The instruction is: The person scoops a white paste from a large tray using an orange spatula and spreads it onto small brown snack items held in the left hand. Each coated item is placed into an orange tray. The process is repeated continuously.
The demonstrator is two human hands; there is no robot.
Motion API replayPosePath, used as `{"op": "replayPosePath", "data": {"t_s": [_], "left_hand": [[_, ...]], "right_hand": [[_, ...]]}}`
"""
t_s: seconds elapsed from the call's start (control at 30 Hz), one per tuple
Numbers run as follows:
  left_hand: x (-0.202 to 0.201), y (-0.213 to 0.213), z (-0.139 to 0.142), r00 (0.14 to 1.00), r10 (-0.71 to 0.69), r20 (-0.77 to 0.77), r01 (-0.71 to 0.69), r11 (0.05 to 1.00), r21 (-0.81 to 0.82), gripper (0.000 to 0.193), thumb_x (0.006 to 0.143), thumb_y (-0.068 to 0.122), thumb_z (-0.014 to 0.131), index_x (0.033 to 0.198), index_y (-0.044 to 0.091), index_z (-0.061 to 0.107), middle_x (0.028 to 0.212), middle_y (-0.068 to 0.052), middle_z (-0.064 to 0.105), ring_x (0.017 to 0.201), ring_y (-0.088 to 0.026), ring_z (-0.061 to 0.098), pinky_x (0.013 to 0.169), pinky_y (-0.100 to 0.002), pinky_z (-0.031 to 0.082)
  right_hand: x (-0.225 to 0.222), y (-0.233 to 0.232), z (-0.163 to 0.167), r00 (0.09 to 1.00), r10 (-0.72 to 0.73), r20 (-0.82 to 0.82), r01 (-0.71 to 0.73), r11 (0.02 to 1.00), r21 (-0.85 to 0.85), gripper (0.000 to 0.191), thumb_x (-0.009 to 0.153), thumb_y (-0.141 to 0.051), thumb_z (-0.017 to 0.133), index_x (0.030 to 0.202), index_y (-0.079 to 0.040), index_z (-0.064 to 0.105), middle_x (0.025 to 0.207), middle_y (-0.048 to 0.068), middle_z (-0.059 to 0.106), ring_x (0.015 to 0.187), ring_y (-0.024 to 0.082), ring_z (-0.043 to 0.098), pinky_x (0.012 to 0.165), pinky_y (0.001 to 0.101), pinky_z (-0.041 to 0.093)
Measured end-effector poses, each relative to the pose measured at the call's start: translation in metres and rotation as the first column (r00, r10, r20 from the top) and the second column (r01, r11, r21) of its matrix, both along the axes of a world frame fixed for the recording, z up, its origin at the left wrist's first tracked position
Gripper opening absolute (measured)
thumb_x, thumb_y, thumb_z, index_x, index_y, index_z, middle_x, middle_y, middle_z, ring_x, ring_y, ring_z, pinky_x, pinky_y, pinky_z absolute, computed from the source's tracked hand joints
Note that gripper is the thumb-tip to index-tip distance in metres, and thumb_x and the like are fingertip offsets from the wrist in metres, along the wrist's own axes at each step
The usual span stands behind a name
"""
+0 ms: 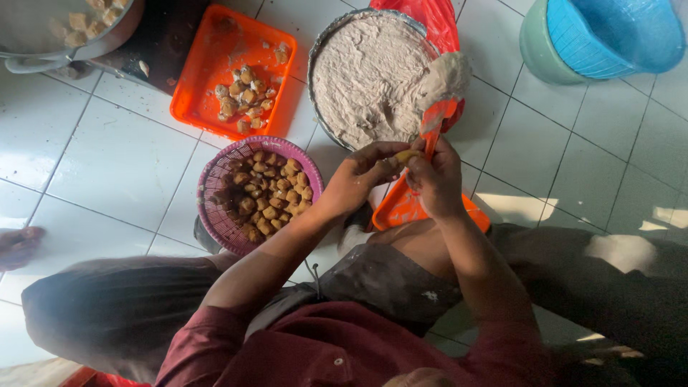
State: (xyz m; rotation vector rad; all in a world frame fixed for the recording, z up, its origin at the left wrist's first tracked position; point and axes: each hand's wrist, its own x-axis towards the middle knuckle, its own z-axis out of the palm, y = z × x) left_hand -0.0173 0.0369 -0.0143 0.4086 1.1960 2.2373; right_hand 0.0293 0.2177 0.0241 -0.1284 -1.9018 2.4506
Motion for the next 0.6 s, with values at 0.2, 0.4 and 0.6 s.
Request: {"op": "replayPosePath", "data": {"t_s": [0.2,0.4,0.6], "left_hand": [[-0.013,0.001,-0.013,0.998,0.048,0.046,-0.049,0.998,0.034,0.027,0.105,0.016,0.062,0.123,-0.004,0.063,0.113,-0.009,0.071,0.105,-0.014,0.068,0.095,-0.029,0.056],[-0.042,-0.006,-0.013,0.942,0.313,0.123,-0.322,0.945,0.054,0.027,0.107,0.017,0.064,0.119,-0.006,0.067,0.101,-0.007,0.072,0.085,-0.012,0.062,0.077,-0.026,0.051],[-0.038,-0.021,0.017,0.925,0.375,-0.058,-0.376,0.927,0.0,0.027,0.106,0.013,0.064,0.125,-0.007,0.066,0.104,-0.009,0.074,0.093,-0.012,0.066,0.086,-0.028,0.056]], "right_hand": [[-0.002,-0.009,0.005,0.981,0.003,-0.193,0.079,0.906,0.416,0.016,0.106,-0.014,0.064,0.109,-0.002,0.053,0.09,0.001,0.056,0.073,0.007,0.047,0.066,0.0231,0.041],[0.008,-0.012,0.006,0.995,-0.037,0.091,0.009,0.958,0.286,0.035,0.112,-0.033,0.044,0.1,-0.004,0.061,0.071,-0.004,0.047,0.057,0.004,0.036,0.052,0.021,0.031],[0.006,-0.015,0.006,0.997,-0.056,-0.05,0.076,0.746,0.662,0.037,0.116,-0.032,0.04,0.114,-0.002,0.061,0.079,0.0,0.049,0.068,0.009,0.042,0.061,0.026,0.037]]}}
